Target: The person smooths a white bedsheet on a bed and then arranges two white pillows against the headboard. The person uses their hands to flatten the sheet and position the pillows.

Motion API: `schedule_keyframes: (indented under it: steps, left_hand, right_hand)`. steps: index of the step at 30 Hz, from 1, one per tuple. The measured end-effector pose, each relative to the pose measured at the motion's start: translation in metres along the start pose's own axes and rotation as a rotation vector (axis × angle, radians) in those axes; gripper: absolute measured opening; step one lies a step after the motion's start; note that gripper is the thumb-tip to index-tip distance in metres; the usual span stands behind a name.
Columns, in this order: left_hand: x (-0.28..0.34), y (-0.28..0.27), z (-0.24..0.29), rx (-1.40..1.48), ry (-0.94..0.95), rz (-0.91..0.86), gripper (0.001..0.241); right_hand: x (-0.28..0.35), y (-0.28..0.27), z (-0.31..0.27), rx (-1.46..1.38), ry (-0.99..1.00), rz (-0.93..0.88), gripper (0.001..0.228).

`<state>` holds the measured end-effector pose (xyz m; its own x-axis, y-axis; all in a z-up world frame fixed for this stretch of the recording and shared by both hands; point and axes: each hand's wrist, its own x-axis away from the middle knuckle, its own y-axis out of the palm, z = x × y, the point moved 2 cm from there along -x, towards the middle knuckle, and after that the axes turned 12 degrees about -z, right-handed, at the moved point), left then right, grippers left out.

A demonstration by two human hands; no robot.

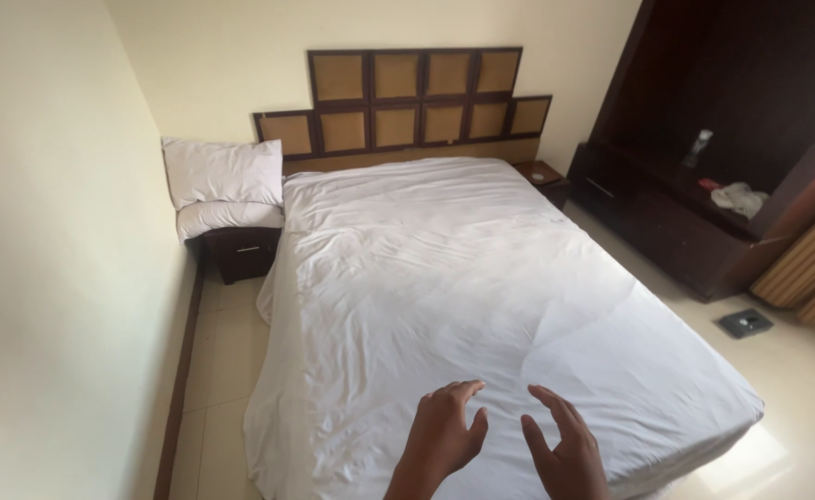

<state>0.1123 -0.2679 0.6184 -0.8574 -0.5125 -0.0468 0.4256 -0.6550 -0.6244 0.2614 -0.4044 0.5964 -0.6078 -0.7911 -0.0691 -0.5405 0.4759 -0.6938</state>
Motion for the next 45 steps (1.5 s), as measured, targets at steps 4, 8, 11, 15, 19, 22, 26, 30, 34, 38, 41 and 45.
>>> schedule_keyframes:
  steps: [4, 8, 11, 15, 19, 22, 26, 30, 34, 38, 41, 45]
  left_hand:
    - [0.011, -0.027, -0.012, 0.001, 0.045, 0.031, 0.039]
    - [0.032, -0.064, -0.030, 0.025, 0.050, 0.059, 0.038]
    - [0.056, -0.091, -0.057, 0.039, 0.039, 0.091, 0.038]
    - [0.089, -0.127, -0.097, 0.052, 0.011, 0.153, 0.038]
    - [0.121, -0.161, -0.134, 0.073, -0.059, 0.236, 0.038]
    - [0.138, -0.187, -0.146, 0.075, -0.141, 0.277, 0.039]
    - [0.156, -0.203, -0.164, 0.070, -0.235, 0.320, 0.038]
    - [0.160, -0.210, -0.191, -0.007, -0.258, 0.407, 0.038]
    - [0.162, -0.226, -0.196, -0.058, -0.284, 0.479, 0.037]
    - [0.167, -0.237, -0.189, -0.029, -0.365, 0.523, 0.038]
    - [0.169, -0.239, -0.194, -0.014, -0.424, 0.528, 0.038]
    - [0.166, -0.230, -0.215, -0.022, -0.458, 0.511, 0.038]
  right_hand:
    - [-0.003, 0.012, -0.020, 0.019, -0.002, 0.016, 0.046]
    - [-0.002, 0.040, -0.047, 0.046, -0.022, 0.027, 0.046]
    - [0.000, 0.074, -0.072, 0.050, -0.008, -0.007, 0.047]
    - [-0.001, 0.119, -0.110, 0.018, -0.072, -0.044, 0.046]
    - [-0.006, 0.159, -0.140, 0.006, -0.131, -0.100, 0.047]
    - [-0.017, 0.182, -0.163, 0.018, -0.132, -0.161, 0.047]
    - [-0.025, 0.208, -0.189, -0.024, -0.173, -0.234, 0.047]
    - [-0.040, 0.229, -0.203, -0.045, -0.264, -0.293, 0.046]
    - [-0.057, 0.237, -0.218, -0.049, -0.337, -0.322, 0.045]
    - [-0.067, 0.240, -0.232, -0.132, -0.412, -0.337, 0.043]
    - [-0.070, 0.244, -0.238, -0.152, -0.414, -0.370, 0.042]
    - [-0.080, 0.259, -0.230, -0.152, -0.451, -0.371, 0.043]
